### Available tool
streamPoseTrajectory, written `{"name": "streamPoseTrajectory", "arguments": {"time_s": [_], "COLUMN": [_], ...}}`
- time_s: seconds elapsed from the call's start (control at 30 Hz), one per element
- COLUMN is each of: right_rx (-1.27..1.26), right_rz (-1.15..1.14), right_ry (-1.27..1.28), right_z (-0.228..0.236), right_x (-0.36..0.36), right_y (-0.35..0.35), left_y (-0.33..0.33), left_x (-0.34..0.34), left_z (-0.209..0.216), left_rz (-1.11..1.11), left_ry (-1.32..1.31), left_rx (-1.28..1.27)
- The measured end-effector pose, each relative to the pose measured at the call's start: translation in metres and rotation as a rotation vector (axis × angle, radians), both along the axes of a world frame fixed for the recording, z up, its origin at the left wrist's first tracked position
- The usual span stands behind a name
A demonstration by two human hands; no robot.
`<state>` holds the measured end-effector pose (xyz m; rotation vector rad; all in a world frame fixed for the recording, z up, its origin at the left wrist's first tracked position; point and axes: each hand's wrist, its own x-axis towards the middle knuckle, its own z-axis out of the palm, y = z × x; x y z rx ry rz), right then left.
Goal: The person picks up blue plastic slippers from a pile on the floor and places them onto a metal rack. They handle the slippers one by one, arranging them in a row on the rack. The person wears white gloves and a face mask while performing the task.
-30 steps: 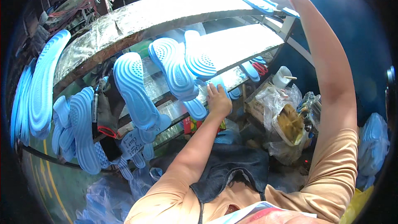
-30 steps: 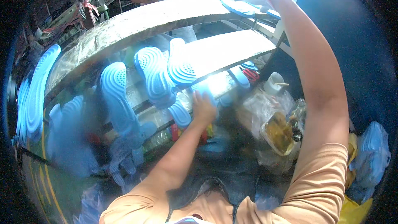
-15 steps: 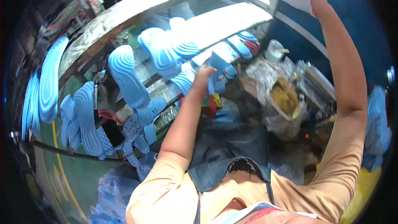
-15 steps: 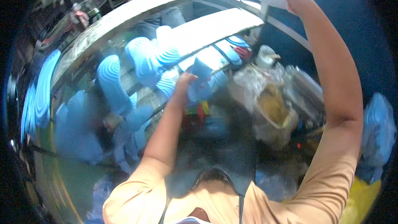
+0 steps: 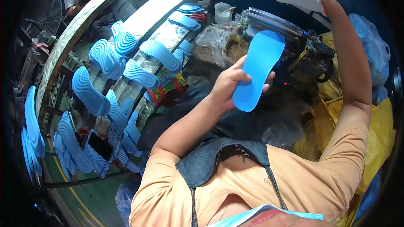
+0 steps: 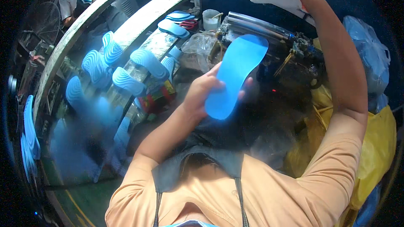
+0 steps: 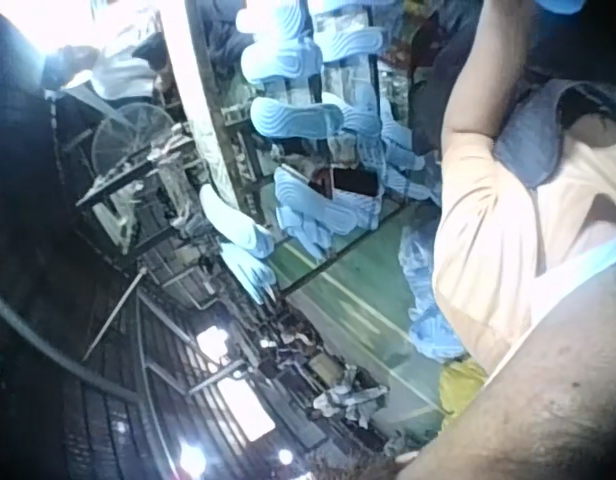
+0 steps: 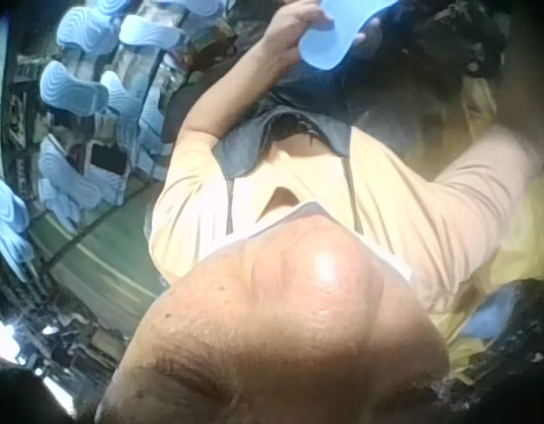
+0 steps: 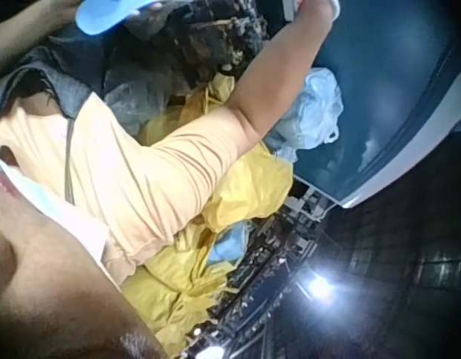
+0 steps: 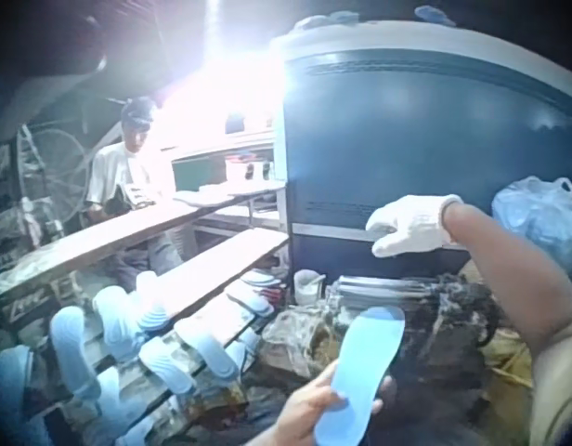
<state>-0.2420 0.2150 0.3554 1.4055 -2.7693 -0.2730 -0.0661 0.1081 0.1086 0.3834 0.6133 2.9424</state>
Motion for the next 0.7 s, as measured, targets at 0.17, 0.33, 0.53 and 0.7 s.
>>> {"name": "streamPoseTrajectory", "arguments": {"time_s": [0.17, 0.33, 0.53, 0.7], "right_rx": [-0.173, -0.226, -0.187, -0.082], "right_rz": [0.153, 0.076, -0.313, -0.307], "right_ry": [0.021, -0.29, -0.881, -0.825], "right_z": [-0.056, -0.096, -0.083, -0.098], "right_x": [-0.072, -0.169, -0.123, -0.132], "right_y": [0.023, 0.025, 0.013, -0.001], "left_y": [-0.004, -0.05, -0.197, -0.272], "left_x": [-0.048, -0.039, 0.001, 0.047], "left_z": [-0.009, -0.044, -0.096, -0.122], "left_rz": [-0.083, 0.388, 1.205, 1.355], "left_ry": [-0.108, -0.29, -0.835, -1.393], "left_rx": [-0.074, -0.808, -2.151, -2.136]}}
